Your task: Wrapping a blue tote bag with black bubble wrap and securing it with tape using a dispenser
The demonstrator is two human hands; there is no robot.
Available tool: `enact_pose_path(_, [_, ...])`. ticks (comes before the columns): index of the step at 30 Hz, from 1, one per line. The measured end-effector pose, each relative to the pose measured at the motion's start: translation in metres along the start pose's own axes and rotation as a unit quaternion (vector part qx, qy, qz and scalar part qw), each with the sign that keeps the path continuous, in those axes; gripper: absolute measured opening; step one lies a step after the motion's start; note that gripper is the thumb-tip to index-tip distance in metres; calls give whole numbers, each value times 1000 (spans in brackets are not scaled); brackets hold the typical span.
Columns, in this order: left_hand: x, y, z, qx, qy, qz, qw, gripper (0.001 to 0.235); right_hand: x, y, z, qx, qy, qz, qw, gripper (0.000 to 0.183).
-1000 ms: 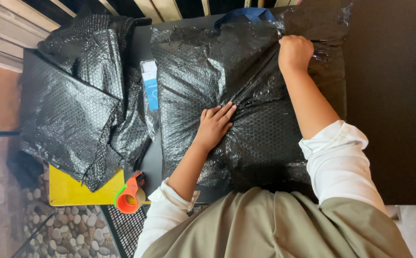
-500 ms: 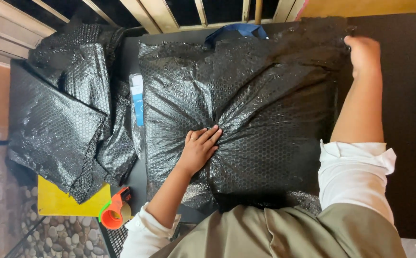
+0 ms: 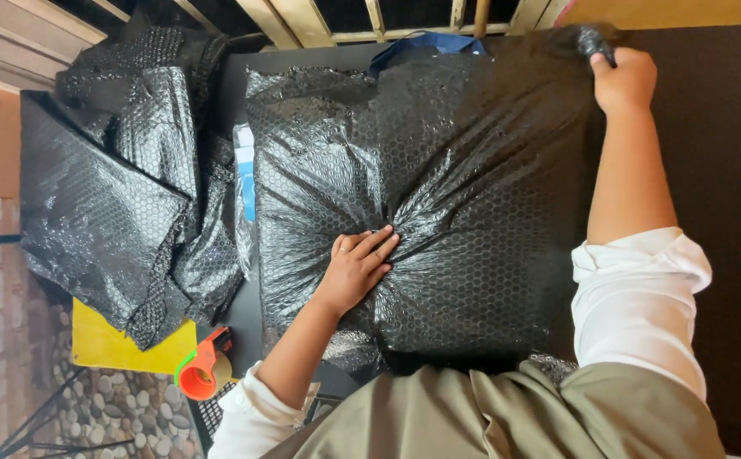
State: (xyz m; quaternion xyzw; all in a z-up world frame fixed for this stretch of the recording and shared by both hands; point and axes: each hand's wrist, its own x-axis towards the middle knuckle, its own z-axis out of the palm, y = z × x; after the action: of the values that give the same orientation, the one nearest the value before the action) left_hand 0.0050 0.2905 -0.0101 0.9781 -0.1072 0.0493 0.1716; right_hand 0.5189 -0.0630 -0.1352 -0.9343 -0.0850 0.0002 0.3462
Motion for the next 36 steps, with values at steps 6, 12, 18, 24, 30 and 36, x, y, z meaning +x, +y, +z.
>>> enact_pose_path(6, [-1,3,1,2,7,-23,1000,56,-65,-151,-77,-88,-14,-10,996,73])
enact_pose_path(12, [-2,6,5,-47,84,-47,994,56,-228,-262,-84,-29,-145,-366,919,53])
enact_pose_path(18, [-4,13,-32,-186,123,-43,974,55,-340,-255,-16,-190,-196,-361,892,68])
enact_pose_path(24, [-13,-10,-2,30,88,23,995,64,-343,-251,13,-171,-172,-360,901,62])
enact_pose_path(30, [2,-10,-20,93,-45,-19,994,74,-352,-231,30,-108,-3,-397,912,36])
enact_pose_path(36, [15,-8,-22,110,-160,-22,981,97,-361,-257,12,72,58,-354,931,32])
